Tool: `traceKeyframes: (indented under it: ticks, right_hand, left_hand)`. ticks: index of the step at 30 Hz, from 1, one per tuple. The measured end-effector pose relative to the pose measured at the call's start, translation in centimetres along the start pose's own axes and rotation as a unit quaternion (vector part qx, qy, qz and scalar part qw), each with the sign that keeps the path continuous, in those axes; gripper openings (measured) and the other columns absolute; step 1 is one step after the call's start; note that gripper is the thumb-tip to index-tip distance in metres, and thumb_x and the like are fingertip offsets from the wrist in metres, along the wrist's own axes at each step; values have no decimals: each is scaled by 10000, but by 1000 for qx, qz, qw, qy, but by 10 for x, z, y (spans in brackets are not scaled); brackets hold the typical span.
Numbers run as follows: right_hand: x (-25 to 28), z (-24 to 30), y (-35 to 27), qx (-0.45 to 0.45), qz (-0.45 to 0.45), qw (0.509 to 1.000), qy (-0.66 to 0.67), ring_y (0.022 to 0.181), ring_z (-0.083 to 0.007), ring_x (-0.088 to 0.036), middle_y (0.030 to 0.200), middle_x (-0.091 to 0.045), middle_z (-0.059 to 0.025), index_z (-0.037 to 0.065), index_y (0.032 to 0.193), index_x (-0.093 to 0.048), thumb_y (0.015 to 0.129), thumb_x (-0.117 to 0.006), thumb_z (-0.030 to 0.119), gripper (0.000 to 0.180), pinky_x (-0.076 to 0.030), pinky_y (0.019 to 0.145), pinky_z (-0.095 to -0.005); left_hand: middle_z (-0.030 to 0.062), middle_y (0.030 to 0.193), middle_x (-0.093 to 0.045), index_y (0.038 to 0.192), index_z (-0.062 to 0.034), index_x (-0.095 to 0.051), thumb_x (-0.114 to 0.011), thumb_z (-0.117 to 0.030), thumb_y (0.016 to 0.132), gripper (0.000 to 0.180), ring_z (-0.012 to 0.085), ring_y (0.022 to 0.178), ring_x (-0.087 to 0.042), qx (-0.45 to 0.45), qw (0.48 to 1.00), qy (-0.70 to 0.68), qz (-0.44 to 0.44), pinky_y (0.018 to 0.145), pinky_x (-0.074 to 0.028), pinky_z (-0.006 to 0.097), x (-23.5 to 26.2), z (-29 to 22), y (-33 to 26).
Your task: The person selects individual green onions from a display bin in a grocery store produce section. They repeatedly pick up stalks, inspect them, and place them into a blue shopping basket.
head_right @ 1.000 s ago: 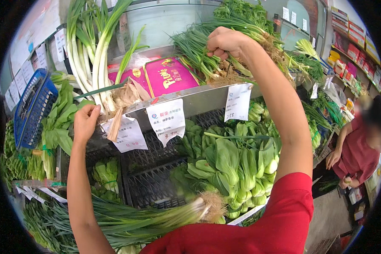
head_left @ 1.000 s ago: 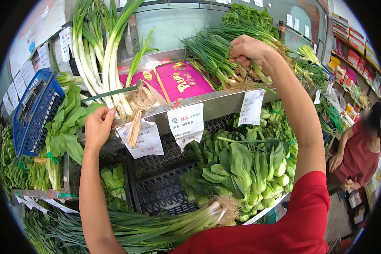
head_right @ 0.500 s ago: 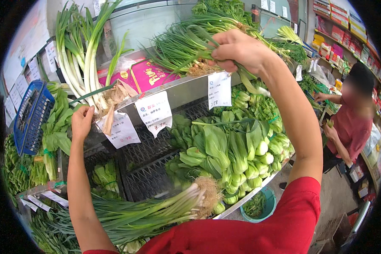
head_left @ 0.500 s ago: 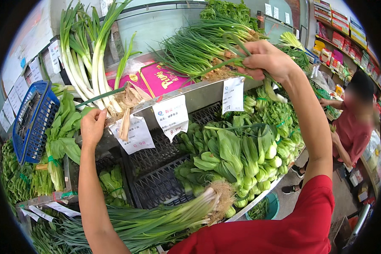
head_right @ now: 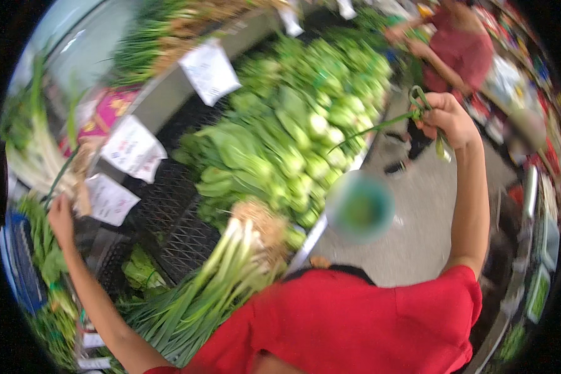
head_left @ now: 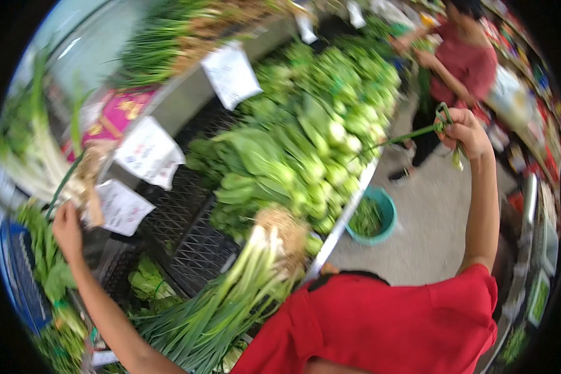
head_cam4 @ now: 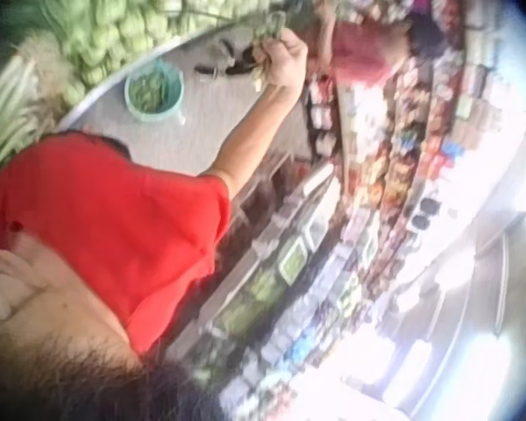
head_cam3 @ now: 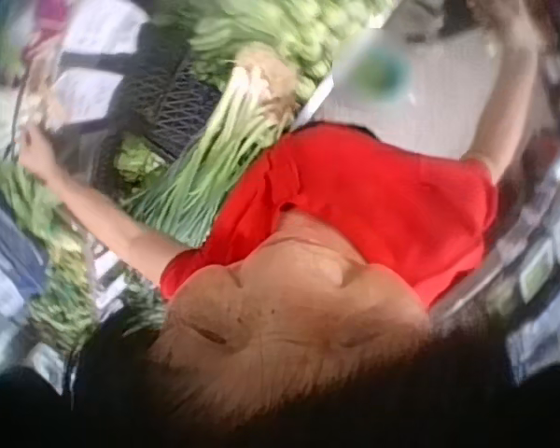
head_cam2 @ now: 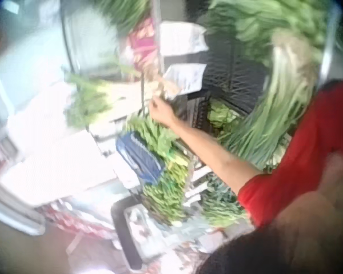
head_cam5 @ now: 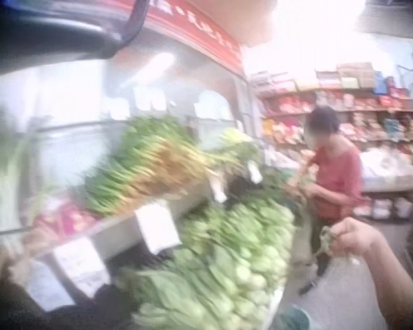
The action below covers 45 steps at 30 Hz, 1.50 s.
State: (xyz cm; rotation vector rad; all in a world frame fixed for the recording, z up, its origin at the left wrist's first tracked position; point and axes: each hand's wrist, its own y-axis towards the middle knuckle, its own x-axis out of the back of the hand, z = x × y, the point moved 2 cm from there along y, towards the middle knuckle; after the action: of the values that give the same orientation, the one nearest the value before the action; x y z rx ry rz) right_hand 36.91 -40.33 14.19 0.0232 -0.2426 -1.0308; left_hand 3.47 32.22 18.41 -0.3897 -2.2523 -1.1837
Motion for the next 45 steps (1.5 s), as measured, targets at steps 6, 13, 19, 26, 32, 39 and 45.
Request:
traceKeyframes:
  ticks: [6, 13, 19, 26, 32, 39, 45]
  right_hand:
    - [63, -138, -76, -249, -80, 937, -231, 524, -91, -483, 601, -527, -18, 2, 719, -585, 716, -548, 49, 59, -382, 447, -249]
    - [48, -294, -47, -388, -83, 897, -194, 488, -149, -517, 580, -550, -79, -31, 707, -579, 714, -520, 24, 81, -409, 428, -272]
    - [46, -360, 8, -378, -66, 881, -278, 559, -198, -576, 613, -590, -106, -41, 761, -609, 703, -546, 68, 139, -449, 487, -322]
    - [69, -414, 58, -301, -54, 848, -433, 772, -304, -640, 793, -649, -205, -33, 788, -656, 656, -622, 164, 240, -498, 680, -391]
    - [79, -328, 126, -91, -98, 857, -498, 613, -287, -610, 654, -583, -235, -44, 702, -595, 710, -559, 184, 232, -460, 572, -410]
    - [-19, -66, 168, 140, -110, 915, -362, 657, -271, -610, 709, -599, -162, -63, 888, -586, 809, -537, 77, 169, -462, 615, -326]
    - [-180, 105, 202, 396, 40, 843, -363, 699, -346, -605, 775, -605, -204, -46, 916, -595, 782, -547, 47, 171, -480, 655, -370]
  left_hand:
    - [39, 905, -625, 1075, 12, -608, -545, -304, 913, 360, 102, 785, -543, 74, 997, -27, 22, 713, -445, 240, 17, 63, 28]
    - [-7, 821, -564, 1029, 4, -614, -550, -309, 912, 340, 73, 722, -491, 73, 997, -18, 15, 652, -411, 219, 15, 39, 24]
    - [-27, 753, -539, 999, -27, -629, -582, -302, 891, 300, 54, 652, -454, 117, 992, -40, 0, 583, -369, 204, 18, 30, 18]
    - [-37, 731, -556, 990, -53, -645, -599, -287, 877, 263, 50, 612, -466, 171, 980, -84, -61, 553, -363, 190, 21, 32, 17]
    - [-1, 717, -579, 996, -29, -643, -670, -274, 824, 301, 68, 565, -473, 206, 967, -82, -126, 482, -367, 209, 59, 93, 9]
    - [-41, 653, -543, 840, -8, -642, -648, -112, 803, 111, 42, 544, -450, 114, 982, -122, -86, 489, -349, 192, -4, -22, -3]
    - [-47, 678, -552, 829, 0, -618, -640, -81, 810, 85, 20, 587, -468, 91, 978, -162, -97, 530, -365, 173, 9, -25, -21]
